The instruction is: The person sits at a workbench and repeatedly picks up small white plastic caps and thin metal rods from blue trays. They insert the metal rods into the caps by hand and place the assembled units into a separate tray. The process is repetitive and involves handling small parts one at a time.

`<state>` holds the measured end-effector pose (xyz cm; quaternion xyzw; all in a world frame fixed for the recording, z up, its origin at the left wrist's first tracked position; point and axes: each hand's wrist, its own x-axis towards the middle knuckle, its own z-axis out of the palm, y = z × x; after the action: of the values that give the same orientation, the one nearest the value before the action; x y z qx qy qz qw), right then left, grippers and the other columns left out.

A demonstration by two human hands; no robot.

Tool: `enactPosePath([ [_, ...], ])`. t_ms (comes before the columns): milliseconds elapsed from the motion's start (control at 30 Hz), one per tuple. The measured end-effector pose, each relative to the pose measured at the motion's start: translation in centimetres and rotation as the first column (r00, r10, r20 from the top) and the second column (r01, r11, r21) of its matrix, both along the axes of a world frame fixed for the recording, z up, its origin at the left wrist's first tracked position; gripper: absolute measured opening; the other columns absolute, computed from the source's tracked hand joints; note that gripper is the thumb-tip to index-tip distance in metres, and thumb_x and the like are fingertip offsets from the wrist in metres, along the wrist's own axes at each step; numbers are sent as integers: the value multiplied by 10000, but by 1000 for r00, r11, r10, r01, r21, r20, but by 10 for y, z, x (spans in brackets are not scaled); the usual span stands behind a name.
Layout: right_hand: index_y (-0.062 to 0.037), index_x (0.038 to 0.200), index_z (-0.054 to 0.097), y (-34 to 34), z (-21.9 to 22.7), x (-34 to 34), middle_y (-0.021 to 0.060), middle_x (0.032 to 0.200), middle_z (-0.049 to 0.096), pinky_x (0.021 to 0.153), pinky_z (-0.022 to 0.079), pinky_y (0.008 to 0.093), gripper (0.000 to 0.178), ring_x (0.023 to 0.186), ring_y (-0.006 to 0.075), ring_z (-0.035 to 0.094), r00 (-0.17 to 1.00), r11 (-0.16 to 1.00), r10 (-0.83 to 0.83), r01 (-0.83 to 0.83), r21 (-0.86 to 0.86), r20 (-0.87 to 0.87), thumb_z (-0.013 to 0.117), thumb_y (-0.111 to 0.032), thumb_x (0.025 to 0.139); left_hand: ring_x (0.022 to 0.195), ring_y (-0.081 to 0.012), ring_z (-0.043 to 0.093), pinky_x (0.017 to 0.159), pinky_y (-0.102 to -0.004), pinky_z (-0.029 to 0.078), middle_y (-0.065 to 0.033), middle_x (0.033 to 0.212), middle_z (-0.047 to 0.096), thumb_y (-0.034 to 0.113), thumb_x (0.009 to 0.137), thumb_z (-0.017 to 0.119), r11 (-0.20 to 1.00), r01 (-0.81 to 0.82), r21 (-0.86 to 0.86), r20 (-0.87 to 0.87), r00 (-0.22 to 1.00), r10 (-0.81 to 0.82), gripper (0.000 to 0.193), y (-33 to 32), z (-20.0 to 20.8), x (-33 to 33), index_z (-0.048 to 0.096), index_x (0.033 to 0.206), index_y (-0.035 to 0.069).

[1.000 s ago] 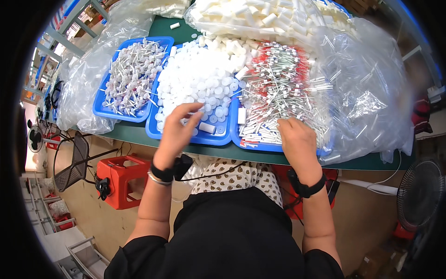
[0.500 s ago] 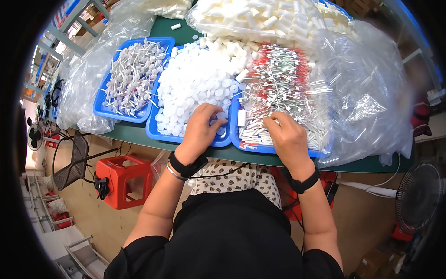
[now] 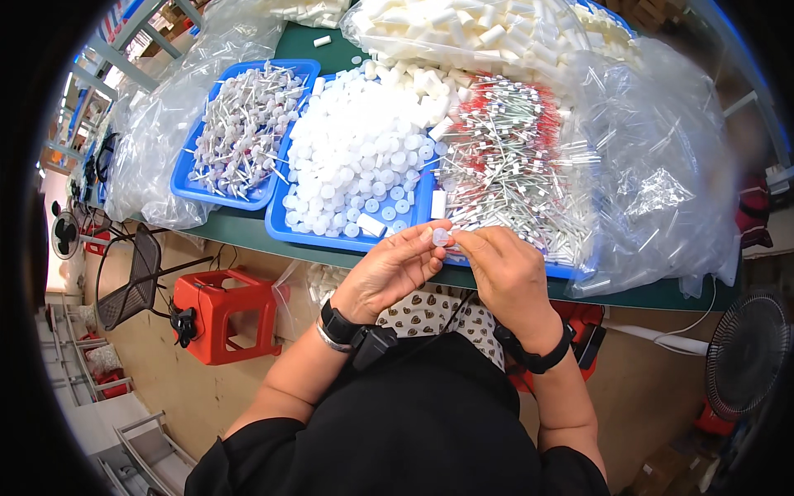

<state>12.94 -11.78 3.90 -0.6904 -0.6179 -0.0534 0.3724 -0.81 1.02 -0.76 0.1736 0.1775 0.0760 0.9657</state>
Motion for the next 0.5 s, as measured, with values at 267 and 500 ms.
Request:
enactPosePath([
  [267, -76, 929, 672, -4, 4, 0, 48, 731, 580, 504, 445, 335, 141, 570, 221, 581, 995, 997, -83, 83, 11, 50, 699, -54, 792, 851, -90, 613, 780, -211, 524, -40, 966, 628, 152, 981, 546, 991, -18, 130, -35, 999, 23, 321, -9, 1, 0, 540, 1253, -18],
  [500, -93, 925, 673, -5, 7, 1, 28, 725, 555, 546, 452, 334, 186, 628, 199, 576, 977, 995, -66, 79, -58, 204, 698, -44, 748, 938, -135, 648, 876, -244, 533, -83, 1031, 650, 166, 992, 523, 980, -86, 178, -79, 992, 101, 353, -15, 18, 3, 523, 1280, -38],
])
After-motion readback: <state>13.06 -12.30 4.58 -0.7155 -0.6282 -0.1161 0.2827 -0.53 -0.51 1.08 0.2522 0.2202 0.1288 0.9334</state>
